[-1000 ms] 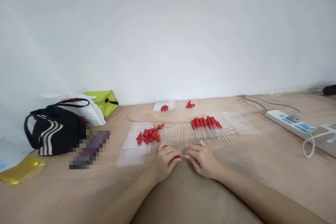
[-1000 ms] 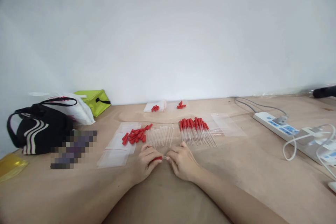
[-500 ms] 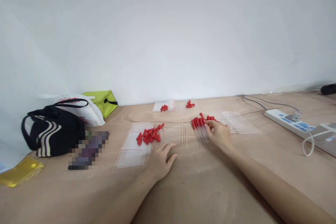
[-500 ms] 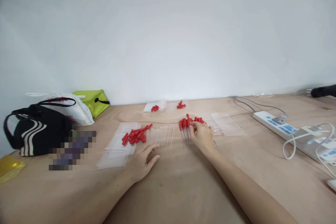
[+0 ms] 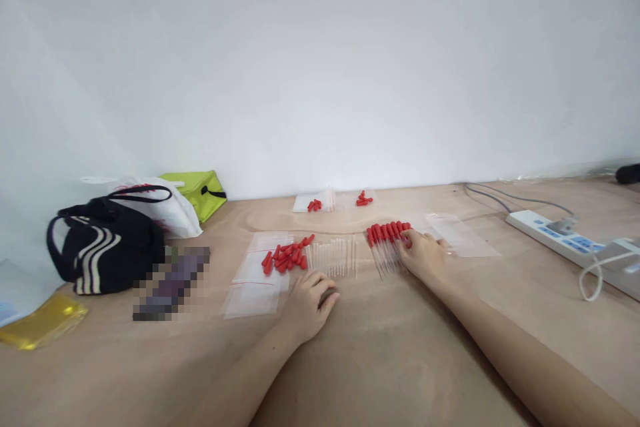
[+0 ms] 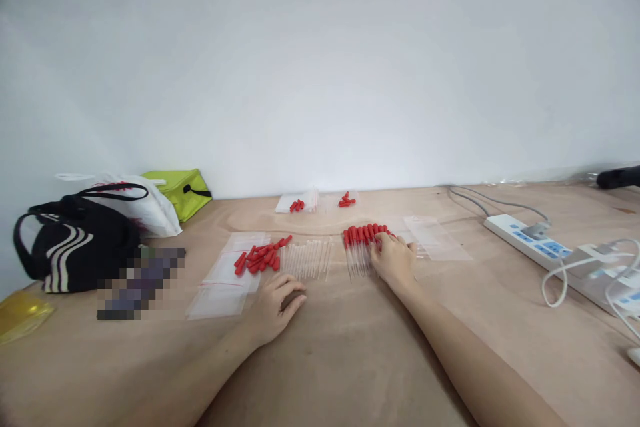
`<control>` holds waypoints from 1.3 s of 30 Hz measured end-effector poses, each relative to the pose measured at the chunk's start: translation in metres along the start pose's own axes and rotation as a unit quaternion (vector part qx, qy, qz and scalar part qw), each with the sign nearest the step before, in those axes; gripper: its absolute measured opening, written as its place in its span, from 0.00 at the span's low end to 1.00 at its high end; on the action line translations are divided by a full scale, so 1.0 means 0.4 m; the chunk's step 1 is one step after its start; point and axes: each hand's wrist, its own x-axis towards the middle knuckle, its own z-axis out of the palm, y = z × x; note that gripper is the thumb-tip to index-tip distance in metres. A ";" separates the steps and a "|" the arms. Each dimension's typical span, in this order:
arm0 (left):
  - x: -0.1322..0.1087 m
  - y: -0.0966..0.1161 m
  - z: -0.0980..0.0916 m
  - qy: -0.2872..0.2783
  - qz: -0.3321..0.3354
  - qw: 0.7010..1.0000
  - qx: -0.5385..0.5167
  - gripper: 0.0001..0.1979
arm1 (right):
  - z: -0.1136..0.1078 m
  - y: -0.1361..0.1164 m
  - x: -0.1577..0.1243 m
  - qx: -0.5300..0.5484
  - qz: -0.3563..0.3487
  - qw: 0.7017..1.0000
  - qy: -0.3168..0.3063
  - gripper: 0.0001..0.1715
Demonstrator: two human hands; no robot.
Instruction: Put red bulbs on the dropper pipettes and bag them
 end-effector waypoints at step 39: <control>0.272 -0.152 -0.023 -0.012 -0.296 0.914 0.277 0.12 | -0.024 -0.249 -0.033 0.029 -0.016 0.974 -0.225 0.19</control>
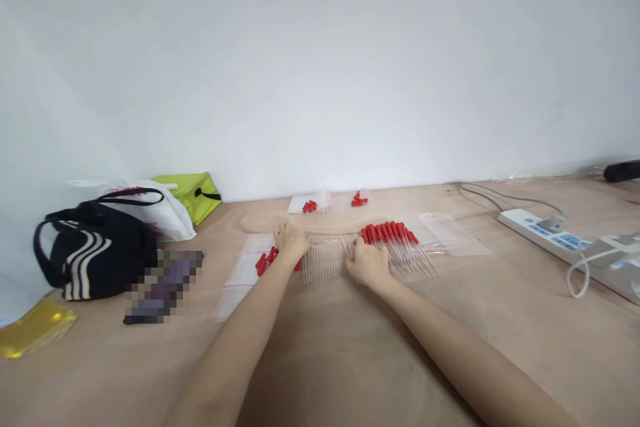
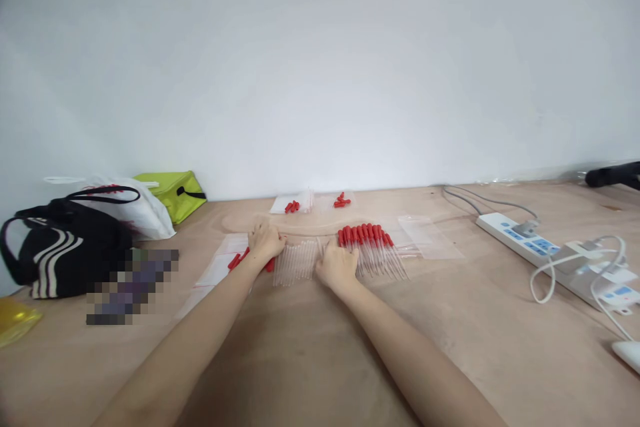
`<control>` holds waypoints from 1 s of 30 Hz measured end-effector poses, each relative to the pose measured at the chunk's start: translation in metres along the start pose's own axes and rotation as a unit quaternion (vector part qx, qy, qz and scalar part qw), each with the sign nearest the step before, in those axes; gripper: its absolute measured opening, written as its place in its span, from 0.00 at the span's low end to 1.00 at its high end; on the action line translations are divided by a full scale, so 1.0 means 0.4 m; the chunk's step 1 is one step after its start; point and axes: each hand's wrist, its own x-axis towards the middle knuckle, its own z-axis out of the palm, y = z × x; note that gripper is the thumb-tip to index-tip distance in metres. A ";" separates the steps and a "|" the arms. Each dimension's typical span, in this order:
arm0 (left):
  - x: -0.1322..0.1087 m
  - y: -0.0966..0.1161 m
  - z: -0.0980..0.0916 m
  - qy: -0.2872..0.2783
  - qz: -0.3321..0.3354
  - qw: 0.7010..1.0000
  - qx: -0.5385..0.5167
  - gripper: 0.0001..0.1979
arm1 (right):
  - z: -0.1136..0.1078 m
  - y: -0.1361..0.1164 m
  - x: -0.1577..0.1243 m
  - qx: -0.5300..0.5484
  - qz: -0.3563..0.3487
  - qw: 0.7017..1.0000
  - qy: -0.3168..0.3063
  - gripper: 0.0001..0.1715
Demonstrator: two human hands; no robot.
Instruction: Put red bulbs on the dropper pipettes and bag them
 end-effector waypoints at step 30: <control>-0.309 -0.030 -0.017 0.023 0.317 0.879 -0.357 0.07 | 0.049 0.132 -0.132 0.136 -0.377 0.897 0.184 0.09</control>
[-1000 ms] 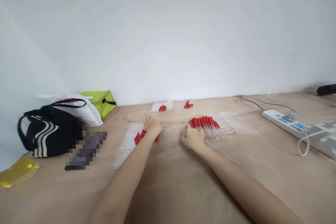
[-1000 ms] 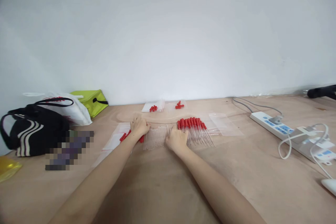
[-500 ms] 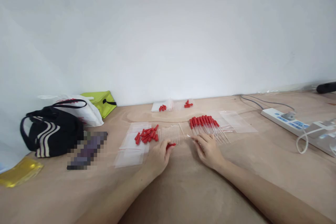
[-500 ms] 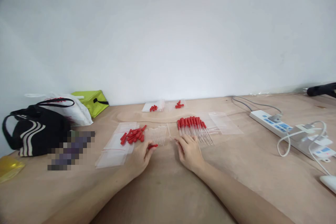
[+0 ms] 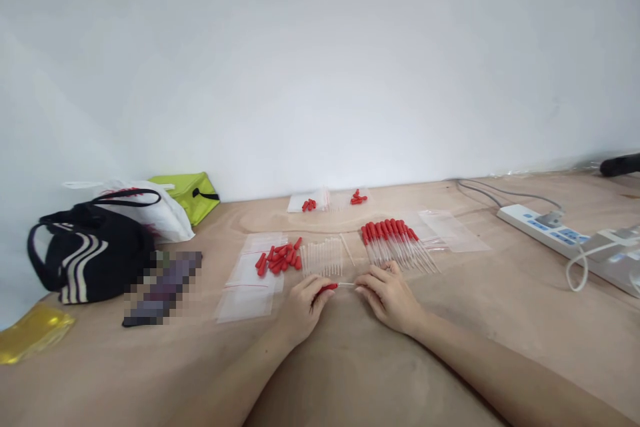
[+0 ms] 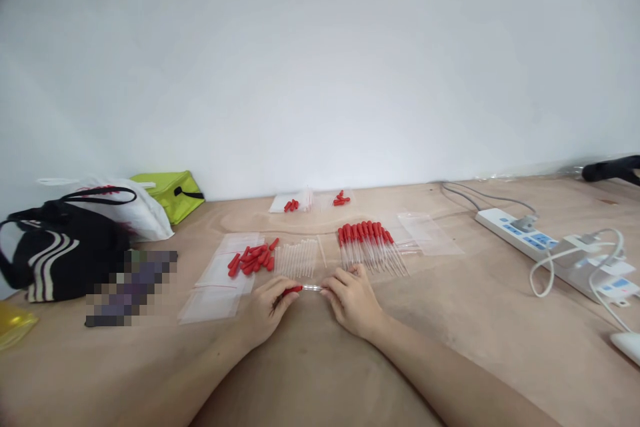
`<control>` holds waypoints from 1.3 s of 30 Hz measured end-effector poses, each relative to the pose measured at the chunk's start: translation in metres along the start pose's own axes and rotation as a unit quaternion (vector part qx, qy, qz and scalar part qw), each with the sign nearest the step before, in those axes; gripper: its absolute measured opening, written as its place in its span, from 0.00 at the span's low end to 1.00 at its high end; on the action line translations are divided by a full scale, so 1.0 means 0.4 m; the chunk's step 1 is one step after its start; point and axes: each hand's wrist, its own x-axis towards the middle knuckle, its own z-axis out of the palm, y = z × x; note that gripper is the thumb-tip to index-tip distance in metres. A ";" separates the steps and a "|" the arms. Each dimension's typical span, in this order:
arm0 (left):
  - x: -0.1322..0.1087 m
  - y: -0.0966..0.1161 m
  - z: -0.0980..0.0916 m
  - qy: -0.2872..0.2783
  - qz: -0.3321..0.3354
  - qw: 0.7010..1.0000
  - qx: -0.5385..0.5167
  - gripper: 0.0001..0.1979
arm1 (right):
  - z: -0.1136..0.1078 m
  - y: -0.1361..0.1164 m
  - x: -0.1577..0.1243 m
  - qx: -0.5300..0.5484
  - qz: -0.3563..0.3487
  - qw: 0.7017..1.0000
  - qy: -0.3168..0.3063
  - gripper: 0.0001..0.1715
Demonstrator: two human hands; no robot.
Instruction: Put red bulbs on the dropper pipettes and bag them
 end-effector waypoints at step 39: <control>-0.003 0.000 0.004 -0.048 0.081 0.995 0.034 0.10 | -0.008 -0.014 -0.003 -0.025 -0.033 0.997 -0.067 0.15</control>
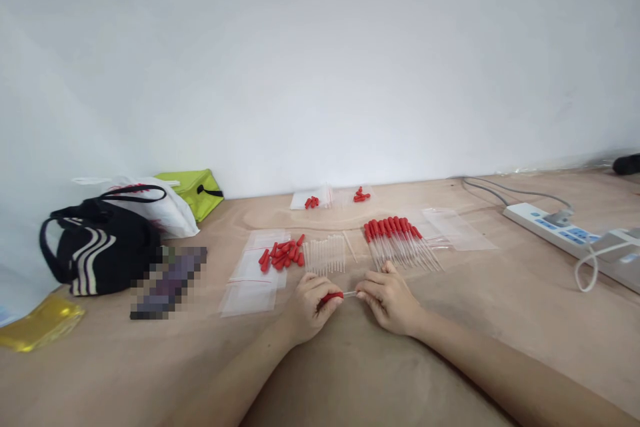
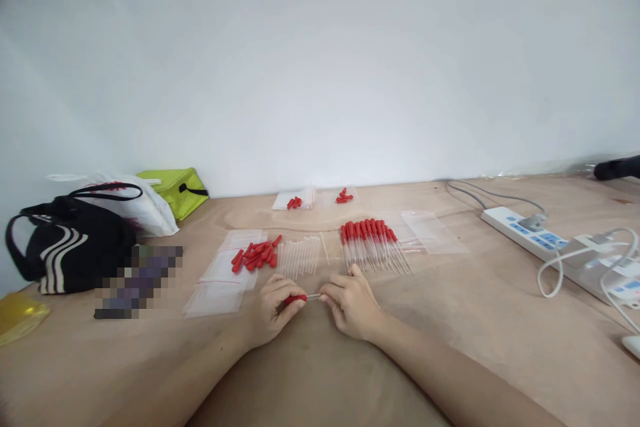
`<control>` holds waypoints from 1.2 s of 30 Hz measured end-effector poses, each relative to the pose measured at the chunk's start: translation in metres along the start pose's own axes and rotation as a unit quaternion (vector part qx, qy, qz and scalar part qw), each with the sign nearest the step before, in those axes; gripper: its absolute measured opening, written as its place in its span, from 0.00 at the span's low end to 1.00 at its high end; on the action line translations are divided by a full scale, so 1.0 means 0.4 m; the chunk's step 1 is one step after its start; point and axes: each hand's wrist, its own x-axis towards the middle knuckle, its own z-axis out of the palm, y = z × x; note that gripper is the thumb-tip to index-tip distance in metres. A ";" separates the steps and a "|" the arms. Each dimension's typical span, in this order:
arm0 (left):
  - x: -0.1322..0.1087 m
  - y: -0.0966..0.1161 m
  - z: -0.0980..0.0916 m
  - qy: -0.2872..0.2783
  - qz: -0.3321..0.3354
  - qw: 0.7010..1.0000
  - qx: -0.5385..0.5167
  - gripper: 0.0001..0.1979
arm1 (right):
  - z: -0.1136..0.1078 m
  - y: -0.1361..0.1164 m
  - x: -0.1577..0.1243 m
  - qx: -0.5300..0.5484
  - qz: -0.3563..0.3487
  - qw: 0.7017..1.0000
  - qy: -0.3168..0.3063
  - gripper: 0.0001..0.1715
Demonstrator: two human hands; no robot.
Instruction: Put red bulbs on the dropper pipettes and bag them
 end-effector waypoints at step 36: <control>-0.007 -0.016 -0.007 0.036 -0.043 0.994 0.090 0.04 | -0.016 0.076 0.084 -0.121 0.263 0.955 0.061 0.11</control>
